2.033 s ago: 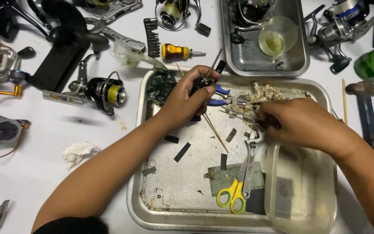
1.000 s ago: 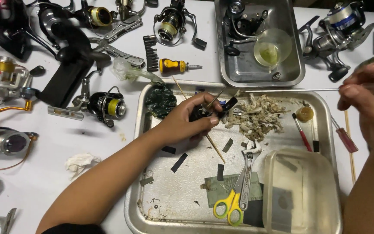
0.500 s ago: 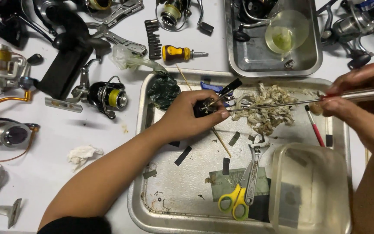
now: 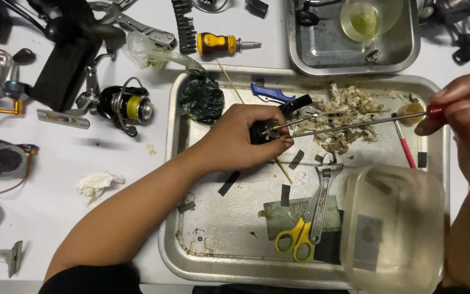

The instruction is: Reassembling the internal components of a fishing reel body using a screwdriver and manual manipulation on a workbench.

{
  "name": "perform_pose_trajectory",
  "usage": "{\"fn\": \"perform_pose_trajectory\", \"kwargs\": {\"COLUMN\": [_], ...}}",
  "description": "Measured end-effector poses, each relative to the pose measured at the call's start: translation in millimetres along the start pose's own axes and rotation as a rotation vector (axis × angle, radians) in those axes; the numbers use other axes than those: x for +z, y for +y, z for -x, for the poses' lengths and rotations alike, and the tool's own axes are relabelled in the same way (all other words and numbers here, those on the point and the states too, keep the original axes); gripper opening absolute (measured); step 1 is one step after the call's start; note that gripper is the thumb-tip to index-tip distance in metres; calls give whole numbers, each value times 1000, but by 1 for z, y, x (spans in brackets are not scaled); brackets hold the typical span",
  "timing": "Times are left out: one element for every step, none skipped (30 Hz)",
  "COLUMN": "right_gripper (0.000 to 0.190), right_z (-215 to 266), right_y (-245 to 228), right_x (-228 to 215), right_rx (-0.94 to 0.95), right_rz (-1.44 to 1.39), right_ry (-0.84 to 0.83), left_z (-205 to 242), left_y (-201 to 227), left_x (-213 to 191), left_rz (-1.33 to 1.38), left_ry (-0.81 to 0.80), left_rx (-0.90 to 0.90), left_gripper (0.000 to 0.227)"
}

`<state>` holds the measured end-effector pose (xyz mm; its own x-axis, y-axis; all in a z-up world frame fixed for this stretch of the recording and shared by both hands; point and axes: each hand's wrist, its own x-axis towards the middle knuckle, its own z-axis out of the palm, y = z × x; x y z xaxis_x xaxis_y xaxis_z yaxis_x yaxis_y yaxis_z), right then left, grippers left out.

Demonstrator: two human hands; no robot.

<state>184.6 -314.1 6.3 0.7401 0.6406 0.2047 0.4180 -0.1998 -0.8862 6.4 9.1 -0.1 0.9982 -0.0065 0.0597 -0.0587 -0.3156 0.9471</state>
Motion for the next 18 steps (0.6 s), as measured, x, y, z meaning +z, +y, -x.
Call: {"fn": "perform_pose_trajectory", "kwargs": {"right_gripper": [34, 31, 31, 31, 31, 31, 32, 34, 34, 34, 35, 35, 35, 35, 35, 34, 33, 33], "right_z": [0, 0, 0, 0, -1, 1, 2, 3, 2, 1, 0, 2, 4, 6, 6, 5, 5, 6], "right_y": [-2, -5, -3, -2, -1, -3, -4, -6, -1, 4, 9, 2, -4, -11, -10, -8, -7, -12], "right_x": [2, 3, 1, 0, -2, 0, 1, 3, -1, -4, -8, -4, 1, 5, 4, 3, 2, 4], "right_rx": [4, 8, 8, -9, -26, -26, -26, -27, -27, -45, -62, -62, -20, 23, 23, 15, 6, 6], "right_rz": [15, 30, 30, 48, 67, 67, 61, 55, 55, 61, 66, 66, 52, 38, 38, 57, 75, 75], "right_ry": [2, 4, 1, -34, -66, -68, -49, -31, -31, -54, -77, -79, -40, -2, -2, -9, -18, -18], "left_z": [0, 1, 1, 2, 2, 2, 2, 3, 3, 2, 3, 3, 3, 3, 3, 3, 3, 3], "left_y": [2, 3, 3, 3, 4, 3, 2, 2, 2, 2, 2, 3, 3, 4, 3, 3, 2, 2], "left_x": [0, 0, 1, 1, 2, 2, 2, 3, 3, 2, 2, 2, 2, 2, 3, 3, 3, 3], "left_rz": [-1, -3, -2, -9, -16, -15, -36, -57, -57, -67, -77, -76, -76, -76, -76, -76, -77, -77], "left_ry": [5, 11, 13, 12, 9, 10, 14, 17, 18, 12, 7, 8, 2, -3, -3, 6, 15, 15], "left_rx": [1, 2, 0, -6, -10, -11, 25, 62, 62, 69, 74, 73, 50, 27, 27, 54, 80, 80], "left_gripper": [10, 9, 9, 8, 8, 8, 8, 9, 9, 11, 15, 15, 12, 10, 10, 10, 9, 9]}}
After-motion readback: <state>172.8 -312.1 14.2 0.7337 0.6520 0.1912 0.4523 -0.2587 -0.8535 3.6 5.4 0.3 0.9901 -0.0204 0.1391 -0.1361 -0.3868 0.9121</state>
